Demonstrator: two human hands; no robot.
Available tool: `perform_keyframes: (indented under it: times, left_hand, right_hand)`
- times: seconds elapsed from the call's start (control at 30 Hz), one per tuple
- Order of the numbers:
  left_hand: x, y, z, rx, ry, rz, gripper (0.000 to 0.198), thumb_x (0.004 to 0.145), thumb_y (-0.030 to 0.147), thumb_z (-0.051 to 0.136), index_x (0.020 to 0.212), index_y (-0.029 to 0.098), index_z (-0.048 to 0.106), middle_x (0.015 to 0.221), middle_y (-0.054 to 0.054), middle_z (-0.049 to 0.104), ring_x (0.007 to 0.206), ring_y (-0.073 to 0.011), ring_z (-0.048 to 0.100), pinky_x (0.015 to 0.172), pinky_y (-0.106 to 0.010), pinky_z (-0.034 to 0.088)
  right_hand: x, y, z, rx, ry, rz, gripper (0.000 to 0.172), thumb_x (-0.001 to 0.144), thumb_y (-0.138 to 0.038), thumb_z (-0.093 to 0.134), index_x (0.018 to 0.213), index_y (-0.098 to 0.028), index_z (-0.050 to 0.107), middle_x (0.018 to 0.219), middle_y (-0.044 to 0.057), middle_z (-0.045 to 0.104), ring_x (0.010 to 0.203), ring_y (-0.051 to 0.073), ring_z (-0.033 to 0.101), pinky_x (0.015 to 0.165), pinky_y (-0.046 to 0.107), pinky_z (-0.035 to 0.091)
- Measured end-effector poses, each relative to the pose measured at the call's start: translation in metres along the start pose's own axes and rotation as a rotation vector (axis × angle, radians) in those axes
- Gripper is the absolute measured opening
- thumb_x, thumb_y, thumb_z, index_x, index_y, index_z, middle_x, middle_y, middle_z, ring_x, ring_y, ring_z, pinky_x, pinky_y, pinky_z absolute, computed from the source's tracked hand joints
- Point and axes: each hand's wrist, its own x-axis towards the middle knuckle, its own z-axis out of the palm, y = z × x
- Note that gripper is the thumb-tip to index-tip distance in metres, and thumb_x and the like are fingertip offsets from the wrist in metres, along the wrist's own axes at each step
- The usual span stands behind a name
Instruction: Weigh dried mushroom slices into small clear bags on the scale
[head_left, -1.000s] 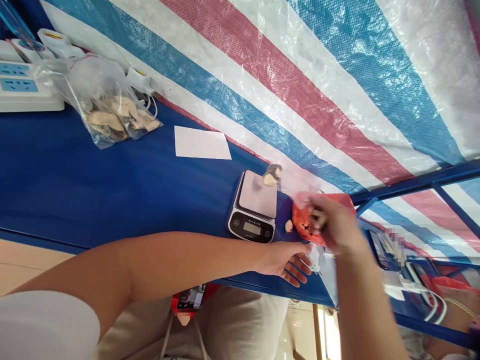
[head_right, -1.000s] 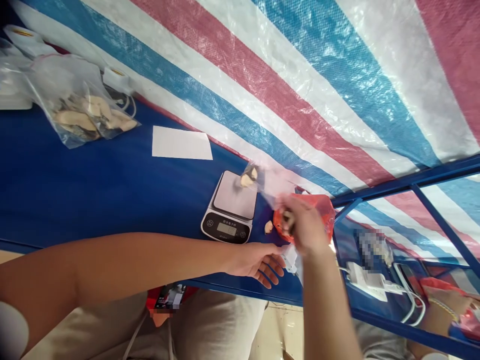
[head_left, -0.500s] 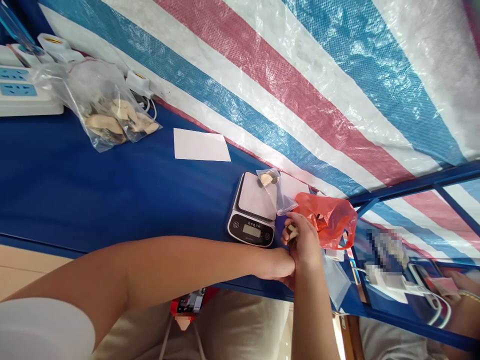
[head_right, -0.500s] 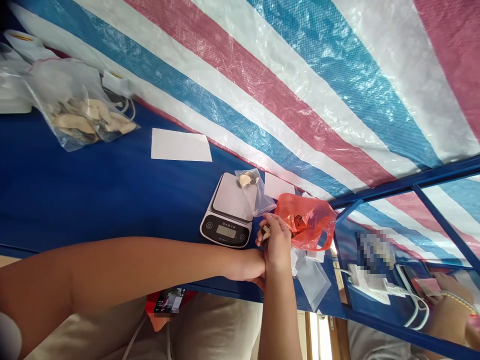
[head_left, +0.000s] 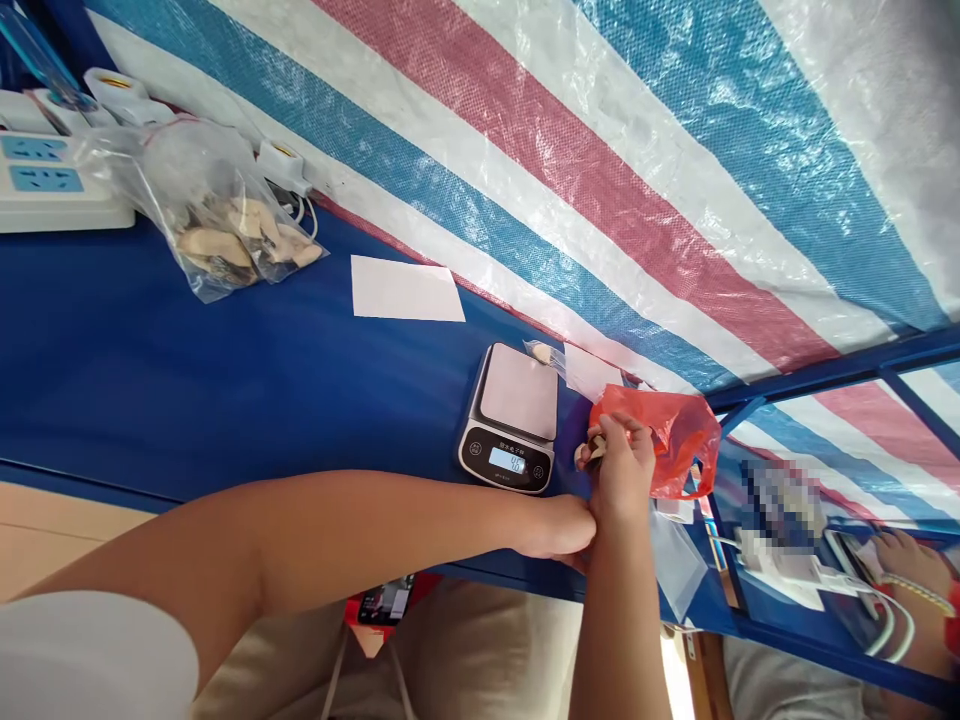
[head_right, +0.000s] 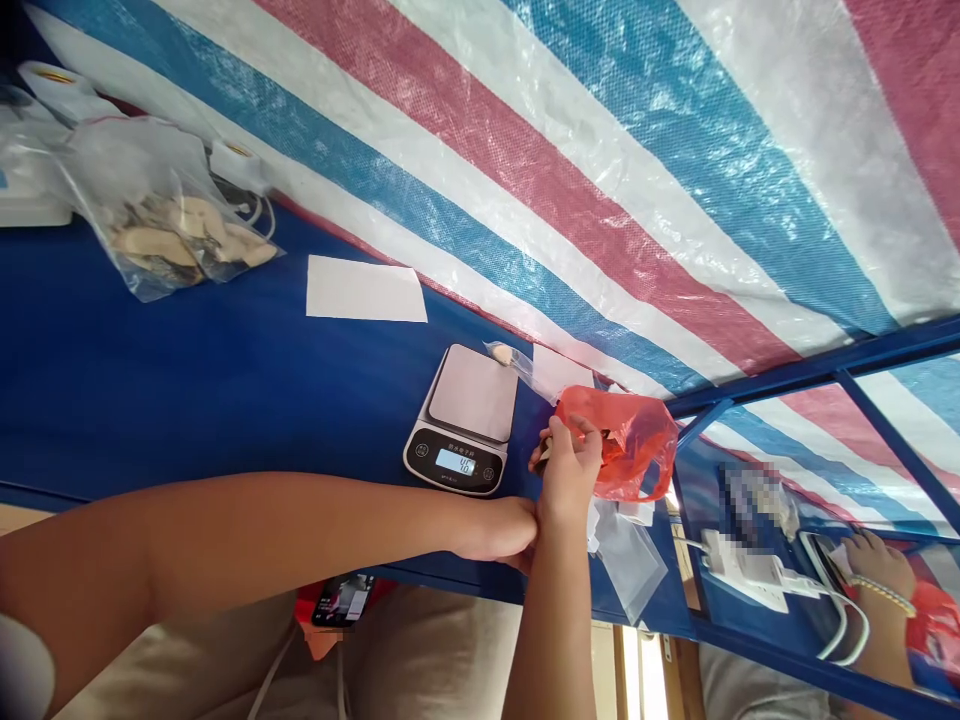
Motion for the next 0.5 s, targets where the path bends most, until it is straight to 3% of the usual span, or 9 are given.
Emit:
perform_keyframes:
  times: [0.1,0.23,0.37,0.5]
  left_hand:
    - [0.001,0.005,0.001,0.045,-0.001,-0.057,0.027,0.058,0.012,0.049,0.081,0.017,0.064,0.078,-0.002,0.066,0.075,-0.0155,0.063,0.085,-0.036,0.056]
    - [0.005,0.002,-0.002,-0.003,-0.003,-0.037,0.032,0.052,0.012,0.048,0.080,0.017,0.061,0.075,-0.001,0.065,0.072,-0.0140,0.062,0.085,-0.036,0.056]
    - [0.008,-0.002,-0.006,0.022,-0.032,-0.048,0.029,0.051,0.013,0.049,0.078,0.018,0.059,0.070,0.000,0.063,0.066,-0.0138,0.059,0.083,-0.038,0.056]
    - [0.007,-0.001,-0.006,0.043,-0.064,-0.084,0.019,0.060,0.012,0.053,0.077,0.017,0.060,0.072,-0.001,0.064,0.065,-0.0139,0.061,0.078,-0.036,0.055]
  right_hand:
    - [0.026,-0.015,0.010,-0.060,-0.125,0.123,0.032,0.074,-0.042,0.077,0.090,-0.022,0.058,0.061,-0.006,0.058,0.040,0.011,0.046,0.033,0.022,0.032]
    - [0.061,-0.038,0.033,0.013,-0.243,0.222,0.016,0.072,-0.027,0.071,0.082,-0.016,0.063,0.061,-0.006,0.057,0.040,0.005,0.041,0.035,0.018,0.032]
    - [0.059,-0.063,0.053,0.104,-0.246,0.063,0.013,0.069,-0.024,0.070,0.078,-0.016,0.064,0.064,-0.007,0.055,0.042,0.005,0.043,0.037,0.018,0.034]
    - [0.016,-0.090,0.043,0.232,-0.226,-0.186,0.016,0.071,-0.029,0.074,0.076,-0.017,0.064,0.071,-0.005,0.057,0.045,0.006,0.048,0.040,0.021,0.038]
